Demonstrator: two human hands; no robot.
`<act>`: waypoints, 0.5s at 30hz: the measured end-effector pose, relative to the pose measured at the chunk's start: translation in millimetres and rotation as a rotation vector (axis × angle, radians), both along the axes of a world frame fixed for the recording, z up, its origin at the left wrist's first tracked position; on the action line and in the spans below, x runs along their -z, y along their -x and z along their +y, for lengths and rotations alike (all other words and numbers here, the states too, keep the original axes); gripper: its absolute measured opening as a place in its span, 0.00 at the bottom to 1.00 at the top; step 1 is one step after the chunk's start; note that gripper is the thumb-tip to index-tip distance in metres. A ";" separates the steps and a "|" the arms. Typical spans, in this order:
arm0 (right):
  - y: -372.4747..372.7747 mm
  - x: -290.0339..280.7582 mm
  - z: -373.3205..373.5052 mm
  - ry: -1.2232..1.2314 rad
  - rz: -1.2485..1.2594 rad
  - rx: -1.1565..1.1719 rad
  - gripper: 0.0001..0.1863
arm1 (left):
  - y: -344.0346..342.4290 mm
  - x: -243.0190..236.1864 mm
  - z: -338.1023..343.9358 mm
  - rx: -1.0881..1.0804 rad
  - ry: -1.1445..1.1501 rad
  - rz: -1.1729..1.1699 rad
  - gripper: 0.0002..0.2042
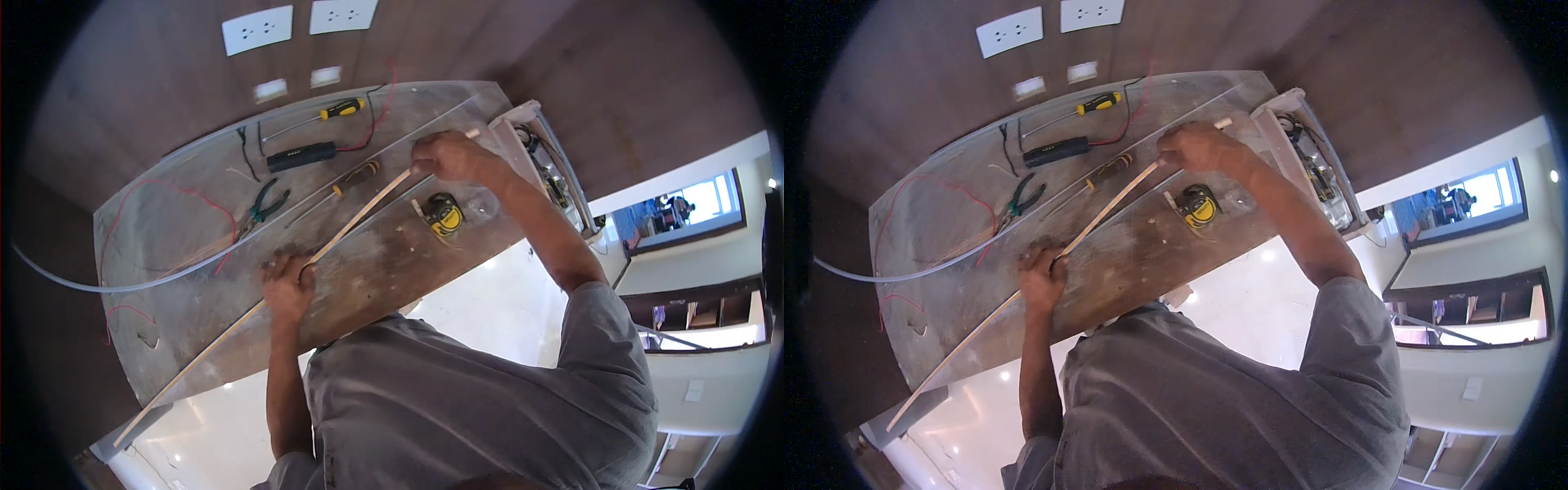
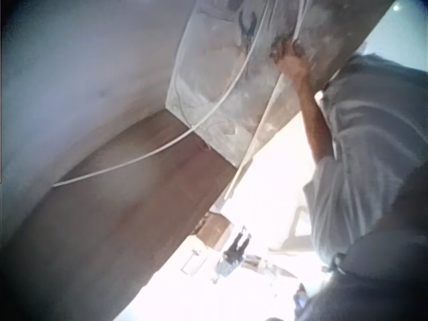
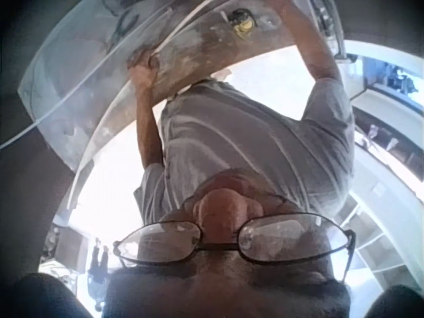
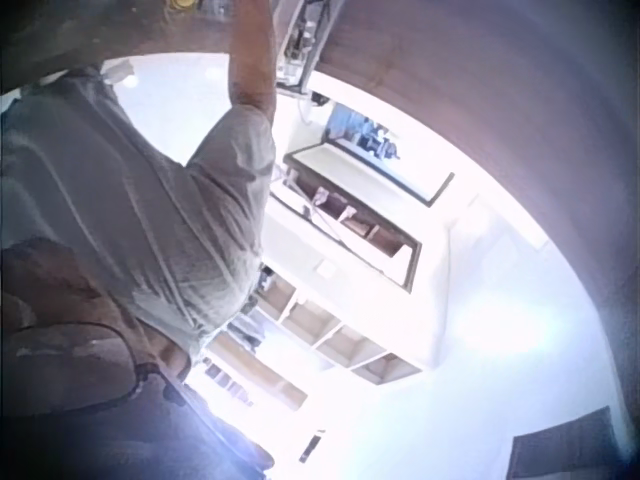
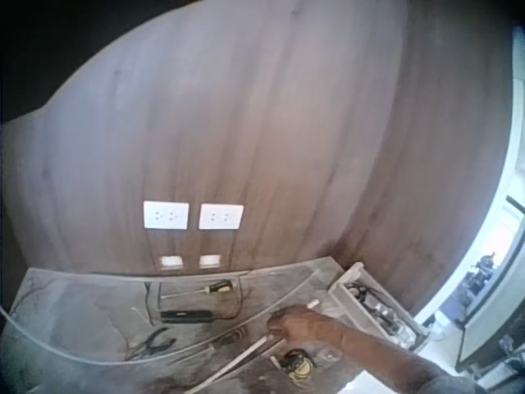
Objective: The person prepares and applies an LED strip to the edge of a wooden surface, using their hands to press it down and align it along the length of the board.
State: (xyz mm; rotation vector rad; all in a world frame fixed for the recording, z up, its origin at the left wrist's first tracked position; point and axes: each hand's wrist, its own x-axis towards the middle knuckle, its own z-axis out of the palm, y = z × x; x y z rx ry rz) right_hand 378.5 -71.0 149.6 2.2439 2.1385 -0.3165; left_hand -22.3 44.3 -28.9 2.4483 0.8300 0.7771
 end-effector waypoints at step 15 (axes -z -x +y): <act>-81.2 95.5 -54.7 -0.085 0.354 0.380 0.10 | 46.2 -9.6 9.1 0.072 -0.091 0.011 0.08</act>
